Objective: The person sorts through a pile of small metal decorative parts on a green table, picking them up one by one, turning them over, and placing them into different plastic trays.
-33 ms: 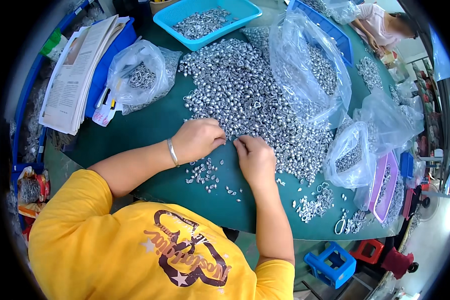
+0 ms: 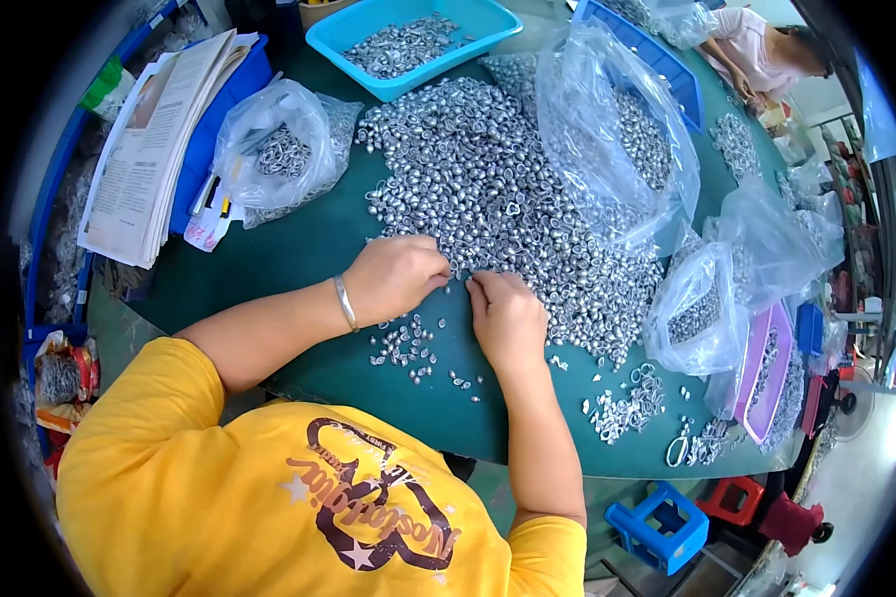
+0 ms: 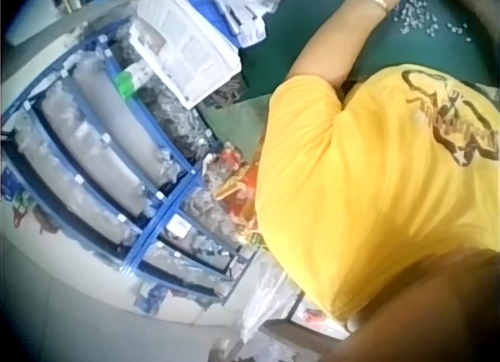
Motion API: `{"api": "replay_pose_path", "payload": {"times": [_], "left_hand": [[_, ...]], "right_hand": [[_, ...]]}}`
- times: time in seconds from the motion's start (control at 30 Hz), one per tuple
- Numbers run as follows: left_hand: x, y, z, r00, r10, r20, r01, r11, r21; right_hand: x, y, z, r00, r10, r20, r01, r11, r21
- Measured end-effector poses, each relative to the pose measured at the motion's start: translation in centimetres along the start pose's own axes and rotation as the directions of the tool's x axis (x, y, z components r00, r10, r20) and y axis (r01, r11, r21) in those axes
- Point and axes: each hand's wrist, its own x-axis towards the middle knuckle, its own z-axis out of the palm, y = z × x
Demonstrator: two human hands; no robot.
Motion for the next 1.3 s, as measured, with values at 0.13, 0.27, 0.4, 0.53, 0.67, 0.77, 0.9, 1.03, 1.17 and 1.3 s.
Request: {"api": "replay_pose_path", "payload": {"times": [0.13,0.27,0.4,0.53,0.67,0.77,0.9,1.03,1.17,1.3], "left_hand": [[-0.2,-0.2,0.1,0.999,0.024,-0.028,-0.022,0.999,0.040],[-0.1,-0.5,-0.4,0.997,-0.041,-0.060,0.031,0.986,-0.166],[0.1,-0.5,-1.6,0.878,-0.313,0.362,0.421,0.146,-0.895],[0.2,0.2,-3.4,0.806,-0.273,0.526,0.360,-0.479,-0.800],[0.3,-1.5,-3.1,0.744,-0.331,0.581,0.580,-0.113,-0.807],[0.4,-0.6,-2.1,0.969,-0.223,0.108,0.245,0.796,-0.554],[0.7,-0.1,-0.7,0.993,0.070,0.093,-0.072,0.997,0.014],[0.9,-0.2,0.1,0.988,0.152,0.032,-0.153,0.988,0.032],[0.8,0.4,-0.8,0.953,-0.258,0.159,0.297,0.694,-0.656],[-0.1,-0.1,-4.7,0.739,-0.227,0.635,0.454,-0.528,-0.718]], "right_hand": [[0.1,0.2,-0.2,0.988,0.142,0.065,-0.154,0.955,0.252],[0.9,1.3,-3.1,0.825,0.161,0.541,-0.529,-0.116,0.841],[0.8,-1.0,-1.1,0.897,0.349,0.273,-0.441,0.758,0.481],[0.4,-0.8,0.6,0.998,-0.043,0.041,0.043,0.999,0.019],[0.5,0.0,-0.3,0.966,0.210,0.154,-0.260,0.796,0.547],[0.6,0.6,-2.6,0.829,0.173,0.532,-0.478,-0.275,0.834],[0.4,-0.6,-2.0,0.782,0.427,0.453,-0.608,0.365,0.705],[-0.7,-1.4,0.1,0.985,-0.025,0.172,0.011,0.997,0.083],[-1.0,-1.1,0.0,0.975,0.147,0.167,-0.214,0.829,0.516],[-1.6,0.5,-2.4,0.853,0.235,0.466,-0.457,-0.094,0.884]]}}
